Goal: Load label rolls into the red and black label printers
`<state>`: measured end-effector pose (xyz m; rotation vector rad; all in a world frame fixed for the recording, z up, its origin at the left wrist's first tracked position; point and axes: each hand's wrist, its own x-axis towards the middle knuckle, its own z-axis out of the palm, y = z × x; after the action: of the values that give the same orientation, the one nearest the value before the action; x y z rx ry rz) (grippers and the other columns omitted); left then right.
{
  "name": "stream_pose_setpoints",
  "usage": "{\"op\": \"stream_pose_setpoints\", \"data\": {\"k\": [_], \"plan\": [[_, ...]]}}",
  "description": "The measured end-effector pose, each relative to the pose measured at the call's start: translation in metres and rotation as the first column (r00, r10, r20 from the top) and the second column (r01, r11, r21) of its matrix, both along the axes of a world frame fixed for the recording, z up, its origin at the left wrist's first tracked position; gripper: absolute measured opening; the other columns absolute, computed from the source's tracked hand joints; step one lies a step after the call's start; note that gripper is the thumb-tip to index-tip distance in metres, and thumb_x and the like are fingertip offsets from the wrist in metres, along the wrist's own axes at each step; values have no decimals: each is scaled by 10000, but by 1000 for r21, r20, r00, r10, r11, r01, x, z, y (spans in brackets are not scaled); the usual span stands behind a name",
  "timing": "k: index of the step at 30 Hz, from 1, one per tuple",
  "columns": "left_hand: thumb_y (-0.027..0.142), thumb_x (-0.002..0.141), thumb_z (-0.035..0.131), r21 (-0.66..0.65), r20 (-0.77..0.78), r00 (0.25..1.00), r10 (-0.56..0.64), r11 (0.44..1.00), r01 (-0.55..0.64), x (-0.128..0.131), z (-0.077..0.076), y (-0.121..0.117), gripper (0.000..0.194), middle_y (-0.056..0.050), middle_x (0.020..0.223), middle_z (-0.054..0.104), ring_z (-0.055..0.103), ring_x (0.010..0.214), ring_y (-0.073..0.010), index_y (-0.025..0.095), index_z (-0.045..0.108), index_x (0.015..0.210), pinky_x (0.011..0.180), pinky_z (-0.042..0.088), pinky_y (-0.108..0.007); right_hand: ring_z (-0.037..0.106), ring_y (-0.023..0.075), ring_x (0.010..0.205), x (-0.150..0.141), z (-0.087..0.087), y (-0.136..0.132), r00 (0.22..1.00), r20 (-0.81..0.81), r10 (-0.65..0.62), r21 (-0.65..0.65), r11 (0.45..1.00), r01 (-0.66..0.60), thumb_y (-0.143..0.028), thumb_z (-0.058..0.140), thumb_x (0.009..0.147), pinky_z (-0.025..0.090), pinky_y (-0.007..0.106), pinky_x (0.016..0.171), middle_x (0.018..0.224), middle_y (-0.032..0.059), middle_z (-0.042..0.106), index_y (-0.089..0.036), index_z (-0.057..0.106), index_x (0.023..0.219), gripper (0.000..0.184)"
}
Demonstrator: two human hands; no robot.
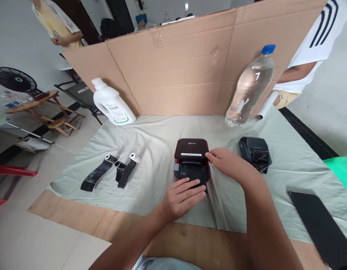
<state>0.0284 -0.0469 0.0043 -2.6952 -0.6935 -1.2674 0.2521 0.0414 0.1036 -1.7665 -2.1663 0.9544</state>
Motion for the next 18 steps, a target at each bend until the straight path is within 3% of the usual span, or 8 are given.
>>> {"op": "stream_pose_setpoints", "data": {"k": [4,9,12,15,16,18], "plan": [[151,1026,494,-128,-11,999,-53,990,51,-3,0,-1,343,3,1304,722,586,1357,-144,273,673,1292,1206,420,-329,689,278,811,-2,0,-2,1000,-2,-1,13,1000,1,-478,441,944,491,376,765,857,99,762,-217,670,719,414],[145,1014,516,-187,1,995,-99,977,97,-5,-2,-3,364,3,1313,719,571,1370,-139,289,657,1317,1235,376,-324,667,261,760,-1,-2,0,999,22,38,-25,999,-37,-516,468,923,495,364,710,819,94,741,-222,629,673,419],[160,998,529,-196,87,989,-120,971,135,-9,2,-1,376,-1,1297,731,588,1355,-137,297,648,1327,1223,388,-315,645,244,725,1,-4,1,998,15,59,-55,997,-58,-555,477,916,494,352,678,765,77,713,-224,602,655,440],[199,994,537,-284,333,942,51,957,49,-18,11,9,348,-55,1306,727,622,1321,-186,266,659,1313,1167,462,-377,648,227,735,4,-10,-2,998,-48,44,-107,993,-49,-572,483,925,504,326,646,787,67,700,-214,624,717,438],[222,998,540,-387,414,895,164,922,10,-21,14,15,342,-73,1338,708,620,1322,-205,259,656,1319,1152,478,-402,654,220,747,5,-13,-4,997,-78,27,-134,990,-37,-575,472,938,509,315,632,820,66,702,-211,645,773,436],[279,1001,558,-652,476,787,392,758,17,-26,19,30,364,-89,1434,639,585,1357,-237,259,627,1358,1142,489,-438,661,206,769,7,-19,-7,991,-134,-16,-185,983,-9,-583,439,965,519,293,604,889,65,702,-209,669,901,444]]}}
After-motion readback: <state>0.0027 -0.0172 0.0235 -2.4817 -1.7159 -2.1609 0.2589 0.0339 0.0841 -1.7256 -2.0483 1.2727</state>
